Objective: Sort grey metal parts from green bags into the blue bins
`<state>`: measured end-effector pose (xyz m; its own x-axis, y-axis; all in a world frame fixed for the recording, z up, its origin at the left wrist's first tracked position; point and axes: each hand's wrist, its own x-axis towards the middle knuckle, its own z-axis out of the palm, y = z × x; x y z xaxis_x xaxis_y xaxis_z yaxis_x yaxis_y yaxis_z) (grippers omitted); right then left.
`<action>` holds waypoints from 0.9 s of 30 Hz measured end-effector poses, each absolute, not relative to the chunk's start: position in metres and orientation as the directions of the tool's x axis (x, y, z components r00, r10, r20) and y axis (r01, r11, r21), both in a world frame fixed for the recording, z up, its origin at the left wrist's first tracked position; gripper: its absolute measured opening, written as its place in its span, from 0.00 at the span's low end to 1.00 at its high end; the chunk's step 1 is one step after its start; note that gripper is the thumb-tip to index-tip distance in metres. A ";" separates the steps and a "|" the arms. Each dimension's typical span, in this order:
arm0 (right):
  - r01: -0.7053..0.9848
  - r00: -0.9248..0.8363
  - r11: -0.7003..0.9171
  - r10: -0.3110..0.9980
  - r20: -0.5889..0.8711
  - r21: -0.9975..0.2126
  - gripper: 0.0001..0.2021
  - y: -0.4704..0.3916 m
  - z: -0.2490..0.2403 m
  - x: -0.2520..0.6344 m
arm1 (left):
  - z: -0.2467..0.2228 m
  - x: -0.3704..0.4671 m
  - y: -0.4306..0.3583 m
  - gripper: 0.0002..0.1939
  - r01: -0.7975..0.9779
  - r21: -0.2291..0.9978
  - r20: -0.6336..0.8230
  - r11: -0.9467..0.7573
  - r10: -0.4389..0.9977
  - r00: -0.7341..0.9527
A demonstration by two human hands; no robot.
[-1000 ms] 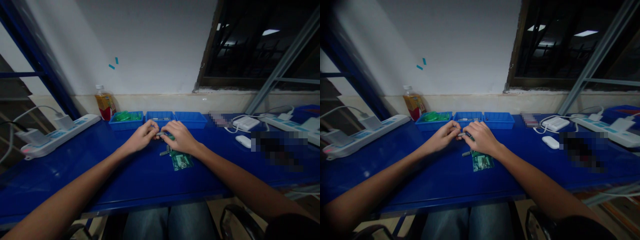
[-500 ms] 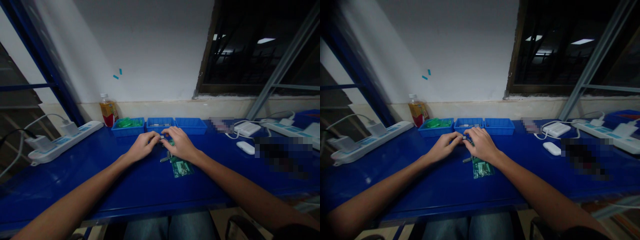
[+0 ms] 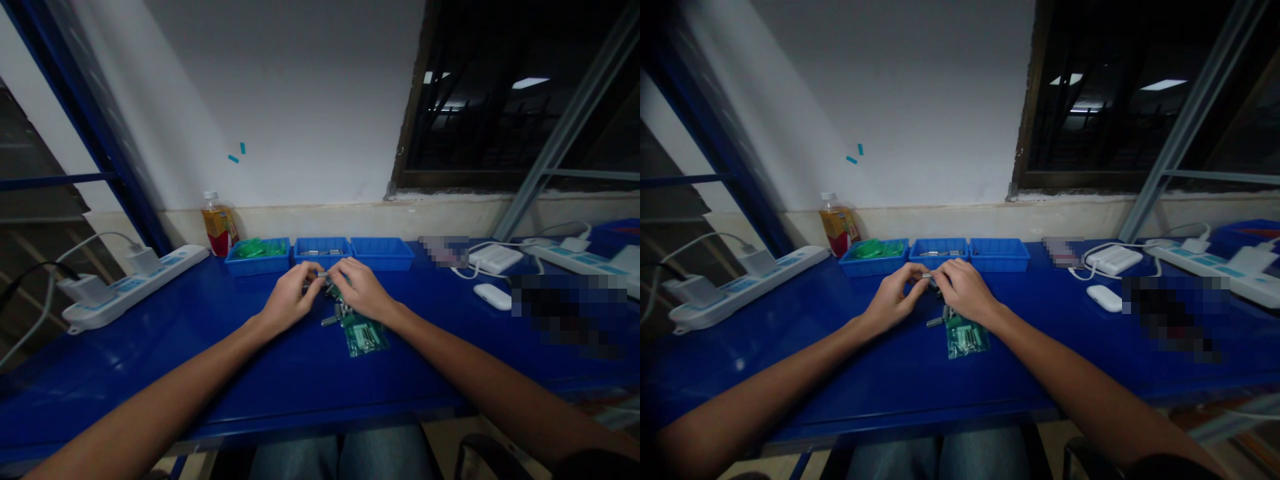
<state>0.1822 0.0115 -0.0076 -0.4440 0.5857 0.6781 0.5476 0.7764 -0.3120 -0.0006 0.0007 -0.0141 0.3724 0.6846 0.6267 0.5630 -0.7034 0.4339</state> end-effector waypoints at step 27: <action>0.525 -0.477 0.807 0.542 0.692 -0.269 0.06 0.010 -0.009 0.180 | -0.014 -0.008 0.008 0.14 0.612 0.397 0.573 -0.684 0.705 0.417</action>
